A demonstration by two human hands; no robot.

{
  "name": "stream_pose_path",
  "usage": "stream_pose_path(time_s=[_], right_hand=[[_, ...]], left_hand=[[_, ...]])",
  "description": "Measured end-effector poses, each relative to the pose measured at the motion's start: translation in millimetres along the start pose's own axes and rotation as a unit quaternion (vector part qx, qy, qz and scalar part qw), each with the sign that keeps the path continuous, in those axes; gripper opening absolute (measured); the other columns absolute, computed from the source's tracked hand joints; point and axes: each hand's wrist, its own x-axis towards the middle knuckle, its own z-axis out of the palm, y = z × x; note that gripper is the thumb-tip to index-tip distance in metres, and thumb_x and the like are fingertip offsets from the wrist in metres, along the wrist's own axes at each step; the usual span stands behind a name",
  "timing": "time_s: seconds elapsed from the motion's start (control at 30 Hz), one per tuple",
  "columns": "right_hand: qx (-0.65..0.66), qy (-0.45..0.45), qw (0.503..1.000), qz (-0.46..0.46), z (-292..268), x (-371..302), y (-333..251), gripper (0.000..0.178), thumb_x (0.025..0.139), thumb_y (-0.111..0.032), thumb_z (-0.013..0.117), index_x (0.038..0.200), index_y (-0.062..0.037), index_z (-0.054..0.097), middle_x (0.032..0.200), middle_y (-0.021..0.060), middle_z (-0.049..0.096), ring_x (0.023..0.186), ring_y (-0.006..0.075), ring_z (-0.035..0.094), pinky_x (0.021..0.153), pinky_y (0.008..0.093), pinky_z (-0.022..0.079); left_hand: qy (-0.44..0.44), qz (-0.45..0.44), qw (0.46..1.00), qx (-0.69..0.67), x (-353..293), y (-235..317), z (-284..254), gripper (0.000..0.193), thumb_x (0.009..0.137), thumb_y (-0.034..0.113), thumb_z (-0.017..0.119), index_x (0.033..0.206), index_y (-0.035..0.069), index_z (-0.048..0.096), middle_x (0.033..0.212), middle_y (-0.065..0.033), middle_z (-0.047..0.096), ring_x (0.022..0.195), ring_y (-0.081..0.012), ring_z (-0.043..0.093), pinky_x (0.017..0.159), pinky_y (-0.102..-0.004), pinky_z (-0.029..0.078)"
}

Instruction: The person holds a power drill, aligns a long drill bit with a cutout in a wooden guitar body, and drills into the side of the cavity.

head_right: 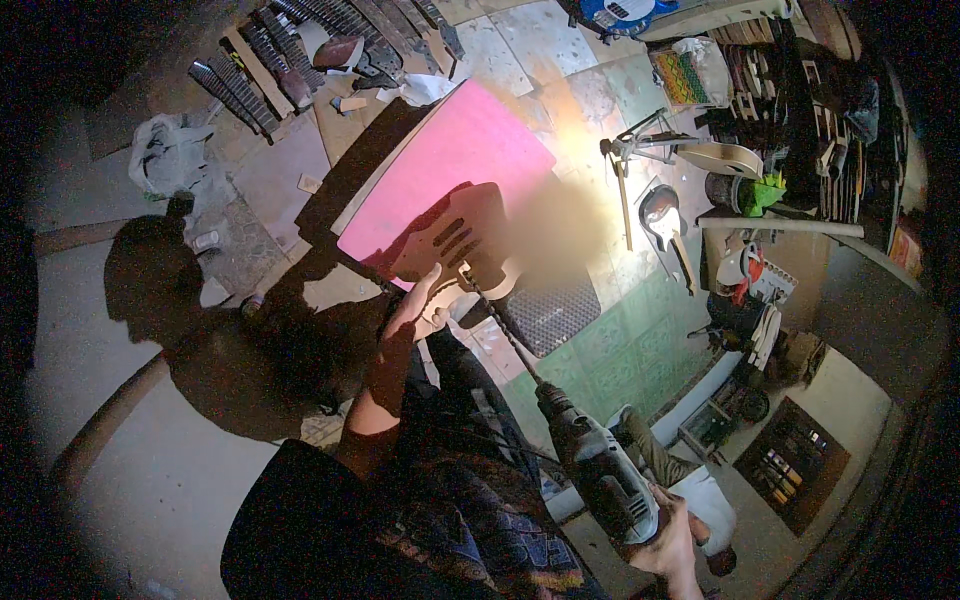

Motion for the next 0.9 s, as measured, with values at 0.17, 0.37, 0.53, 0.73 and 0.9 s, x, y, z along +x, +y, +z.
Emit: stream_pose_path(time_s=[0.17,0.37,0.53,0.73,0.9], right_hand=[[0.189,0.064,0.973,0.12,8,-4,3,0.08,0.064,-0.012,0.081,0.134,0.0015,0.044,0.132,0.0127,0.055,0.122,0.0204,0.053,0.103,0.0346,0.039],[0.268,0.068,0.954,0.111,6,-2,18,0.079,0.058,-0.015,0.083,0.127,0.0023,0.05,0.128,0.0129,0.058,0.118,0.0175,0.055,0.099,0.0324,0.04],[0.102,0.058,0.99,0.073,4,-3,25,0.071,0.058,-0.012,0.081,0.123,0.0016,0.054,0.123,0.0124,0.06,0.113,0.0176,0.057,0.099,0.0322,0.038],[0.214,0.066,0.973,0.053,14,-8,7,0.067,0.07,-0.018,0.075,0.129,-0.0013,0.047,0.129,0.0102,0.056,0.122,0.0191,0.05,0.105,0.0353,0.032],[0.096,-0.003,0.995,0.035,6,-6,16,0.07,0.074,-0.022,0.074,0.133,-0.0019,0.04,0.133,0.0091,0.053,0.124,0.0211,0.05,0.107,0.0354,0.032]], left_hand=[[0.03,0.047,0.998,0.037,-20,-3,34,0.057,0.091,0.063,0.051,0.093,0.007,0.06,0.061,-0.005,0.053,0.038,-0.0118,0.041,0.035,-0.0229,0.03],[0.01,0.024,0.999,0.034,-7,-2,10,0.057,0.09,0.064,0.052,0.092,0.007,0.06,0.059,-0.003,0.052,0.037,-0.0111,0.041,0.035,-0.0233,0.031],[0.063,0.034,0.997,0.025,-4,-5,15,0.054,0.088,0.065,0.055,0.084,0.011,0.06,0.057,-0.0019,0.051,0.036,-0.0098,0.041,0.035,-0.023,0.031],[0.039,0.034,0.998,0.024,-3,-1,8,0.055,0.086,0.066,0.056,0.08,0.011,0.058,0.056,-0.0014,0.05,0.037,-0.0098,0.042,0.035,-0.0223,0.031],[0.016,0.013,1.0,0.02,-4,2,6,0.059,0.085,0.067,0.056,0.081,0.008,0.058,0.057,-0.0025,0.051,0.037,-0.0103,0.042,0.036,-0.0219,0.032]])
